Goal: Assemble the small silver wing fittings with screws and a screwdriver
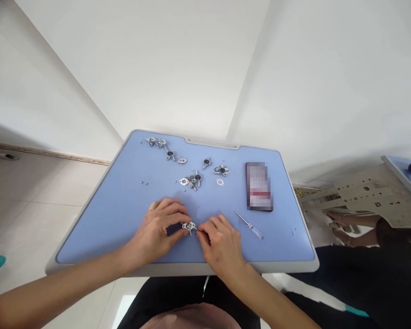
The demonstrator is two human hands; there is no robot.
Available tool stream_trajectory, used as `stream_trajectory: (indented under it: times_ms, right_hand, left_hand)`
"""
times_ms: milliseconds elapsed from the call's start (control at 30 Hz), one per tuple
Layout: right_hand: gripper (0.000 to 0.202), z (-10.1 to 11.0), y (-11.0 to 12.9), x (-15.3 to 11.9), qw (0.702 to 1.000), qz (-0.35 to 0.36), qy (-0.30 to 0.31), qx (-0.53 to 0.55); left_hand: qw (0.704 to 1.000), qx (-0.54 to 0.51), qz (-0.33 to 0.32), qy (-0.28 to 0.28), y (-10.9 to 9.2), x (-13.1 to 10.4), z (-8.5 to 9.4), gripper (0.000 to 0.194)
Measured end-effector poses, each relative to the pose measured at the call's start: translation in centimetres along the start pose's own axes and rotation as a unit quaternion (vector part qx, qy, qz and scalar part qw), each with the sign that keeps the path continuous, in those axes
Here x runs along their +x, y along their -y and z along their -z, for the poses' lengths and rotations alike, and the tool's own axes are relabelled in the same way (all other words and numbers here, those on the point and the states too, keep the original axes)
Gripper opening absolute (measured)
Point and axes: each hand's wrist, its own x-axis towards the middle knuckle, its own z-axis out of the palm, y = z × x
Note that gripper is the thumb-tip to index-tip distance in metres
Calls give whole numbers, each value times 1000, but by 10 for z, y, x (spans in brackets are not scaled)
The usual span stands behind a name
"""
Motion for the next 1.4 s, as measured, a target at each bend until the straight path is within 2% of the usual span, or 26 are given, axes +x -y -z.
stream_trajectory:
  times_ms: [100,167,233,300,400,467,567,667,767,833,900,1000,1067,1133,1233,1400]
  right_hand:
    - [11,16,-9,16,999,29,2,14]
    - [14,26,-8,41,999,47,-23,16]
    - [16,28,3,75,996,89,-16,15]
    - [18,20,24,113,994,111,13,7]
    - [13,-5,55,161,988,122,92,-25]
    - [10,-23,69,181,981,129,125,-74]
    - [9,-41,78,193,973,132,145,-124]
    - [10,-48,82,193,968,134,162,-139]
    - [19,-47,86,191,965,135,172,-146]
    - [22,-37,84,189,965,127,173,-150]
    - [20,-18,75,178,971,109,160,-142]
    - [16,19,49,138,986,65,120,-93]
    - [15,39,30,100,988,44,133,-70]
    - [12,48,14,65,984,60,161,-52]
    - [10,44,-2,33,982,80,158,-60]
    - [11,30,-3,32,980,111,139,-93]
  left_hand:
    - [1000,-15,7,13,-4,3,1,7]
    - [1000,-19,5,16,-4,6,1,11]
    - [1000,-12,8,14,-4,7,0,13]
    - [1000,-2,15,11,-3,8,-2,14]
    - [1000,0,18,11,-2,7,-4,13]
    - [1000,-6,15,14,0,7,-5,13]
    - [1000,-15,8,10,2,7,-6,12]
    - [1000,-25,6,2,3,6,-5,12]
    - [999,-33,4,1,3,5,-4,13]
    - [999,-34,2,5,2,4,-3,12]
    - [999,-33,3,9,2,4,-2,11]
    - [999,-33,-3,14,2,3,-1,11]
    - [999,-34,-15,16,2,2,-2,11]
    - [999,-34,-20,16,3,1,-3,11]
    - [999,-34,-17,18,3,1,-3,11]
    - [999,-29,-7,28,1,2,-1,13]
